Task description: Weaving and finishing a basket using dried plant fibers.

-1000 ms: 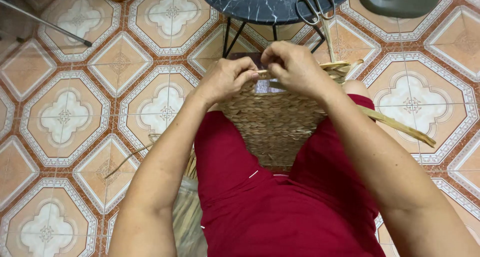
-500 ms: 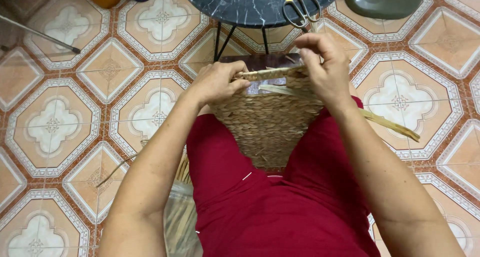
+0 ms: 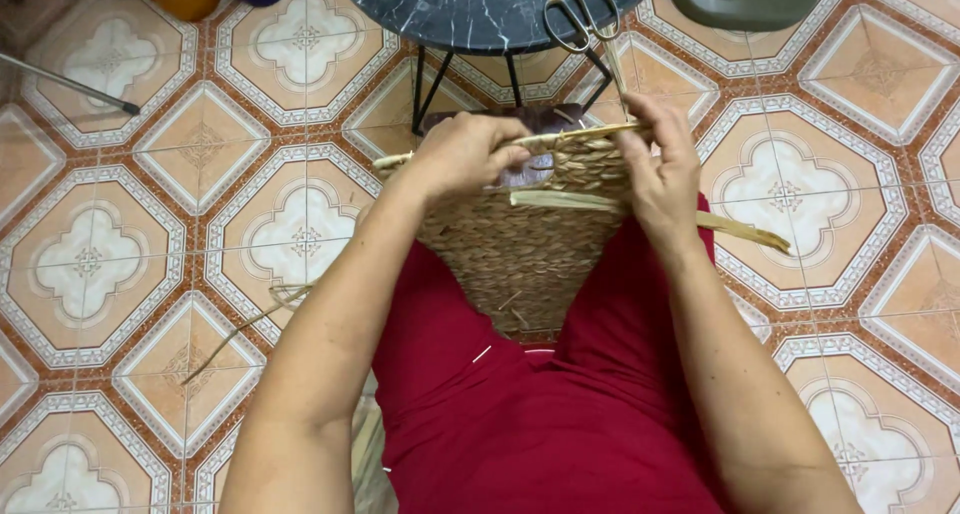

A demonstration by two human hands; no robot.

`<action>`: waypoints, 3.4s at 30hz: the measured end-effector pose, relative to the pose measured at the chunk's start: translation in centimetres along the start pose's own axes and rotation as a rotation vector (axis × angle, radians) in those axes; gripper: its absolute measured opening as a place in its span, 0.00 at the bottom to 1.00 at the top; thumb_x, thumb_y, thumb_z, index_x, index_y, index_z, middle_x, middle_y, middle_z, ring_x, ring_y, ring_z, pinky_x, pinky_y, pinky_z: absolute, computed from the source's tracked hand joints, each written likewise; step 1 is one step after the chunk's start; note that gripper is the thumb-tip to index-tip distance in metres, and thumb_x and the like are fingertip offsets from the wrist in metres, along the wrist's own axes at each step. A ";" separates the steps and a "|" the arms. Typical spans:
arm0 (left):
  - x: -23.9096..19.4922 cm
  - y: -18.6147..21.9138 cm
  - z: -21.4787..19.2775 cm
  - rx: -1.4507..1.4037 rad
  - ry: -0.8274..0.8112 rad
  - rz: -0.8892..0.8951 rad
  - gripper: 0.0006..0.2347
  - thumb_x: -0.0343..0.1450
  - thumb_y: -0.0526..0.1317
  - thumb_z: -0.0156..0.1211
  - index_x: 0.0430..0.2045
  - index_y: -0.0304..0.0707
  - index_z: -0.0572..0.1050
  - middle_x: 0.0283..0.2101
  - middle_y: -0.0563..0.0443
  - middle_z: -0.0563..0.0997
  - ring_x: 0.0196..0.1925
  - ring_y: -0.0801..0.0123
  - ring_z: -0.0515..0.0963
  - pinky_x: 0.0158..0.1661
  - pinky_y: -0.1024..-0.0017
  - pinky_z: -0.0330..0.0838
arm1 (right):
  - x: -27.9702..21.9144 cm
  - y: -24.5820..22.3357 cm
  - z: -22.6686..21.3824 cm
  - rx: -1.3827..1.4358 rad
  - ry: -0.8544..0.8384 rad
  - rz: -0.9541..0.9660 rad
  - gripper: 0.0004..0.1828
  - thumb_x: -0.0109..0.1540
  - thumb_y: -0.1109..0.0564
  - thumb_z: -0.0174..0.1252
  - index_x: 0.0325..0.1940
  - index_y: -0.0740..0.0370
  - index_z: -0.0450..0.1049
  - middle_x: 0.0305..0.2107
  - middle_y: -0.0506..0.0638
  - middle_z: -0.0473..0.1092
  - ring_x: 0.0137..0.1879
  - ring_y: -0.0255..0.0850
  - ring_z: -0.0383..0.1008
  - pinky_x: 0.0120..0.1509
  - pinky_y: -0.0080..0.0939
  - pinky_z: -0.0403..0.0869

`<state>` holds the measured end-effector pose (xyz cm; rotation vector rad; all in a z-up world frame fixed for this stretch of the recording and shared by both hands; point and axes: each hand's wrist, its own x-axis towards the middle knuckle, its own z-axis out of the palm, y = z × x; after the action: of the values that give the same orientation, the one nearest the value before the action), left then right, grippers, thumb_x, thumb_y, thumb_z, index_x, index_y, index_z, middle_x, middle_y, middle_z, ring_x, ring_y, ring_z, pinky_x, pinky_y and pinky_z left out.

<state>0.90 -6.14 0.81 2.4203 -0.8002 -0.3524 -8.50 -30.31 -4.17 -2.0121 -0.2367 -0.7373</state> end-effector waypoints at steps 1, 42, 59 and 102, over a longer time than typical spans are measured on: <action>-0.2 0.4 0.0 -0.002 -0.003 -0.005 0.11 0.72 0.53 0.58 0.44 0.55 0.79 0.34 0.55 0.85 0.36 0.62 0.85 0.41 0.58 0.74 | -0.2 0.3 0.4 0.002 -0.003 0.004 0.17 0.72 0.63 0.55 0.66 0.67 0.72 0.53 0.57 0.71 0.57 0.38 0.71 0.63 0.36 0.71; -0.1 4.0 4.9 -0.155 0.581 0.209 0.07 0.68 0.44 0.66 0.38 0.51 0.82 0.35 0.56 0.85 0.33 0.64 0.85 0.39 0.63 0.76 | 4.5 1.0 -2.1 0.301 -0.370 0.496 0.07 0.67 0.61 0.59 0.48 0.64 0.77 0.38 0.48 0.76 0.42 0.30 0.75 0.49 0.31 0.74; 0.2 2.0 7.6 -0.150 0.755 0.302 0.11 0.68 0.39 0.68 0.42 0.40 0.77 0.45 0.54 0.81 0.44 0.65 0.84 0.48 0.64 0.72 | 2.0 1.4 1.2 -0.071 -0.151 0.049 0.03 0.69 0.63 0.67 0.44 0.66 0.79 0.37 0.50 0.73 0.44 0.37 0.72 0.52 0.37 0.71; -17.1 -13.6 6.8 -1.096 0.828 -0.283 0.08 0.77 0.38 0.56 0.46 0.34 0.76 0.35 0.56 0.81 0.29 0.84 0.73 0.30 0.83 0.68 | 1.6 1.2 1.5 -0.101 -0.057 0.029 0.03 0.67 0.63 0.67 0.44 0.63 0.80 0.36 0.51 0.72 0.45 0.42 0.68 0.51 0.40 0.68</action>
<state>-9.02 10.45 -11.46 1.3847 0.1357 0.1232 -6.06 -29.89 -4.69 -2.1304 -0.2064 -0.6860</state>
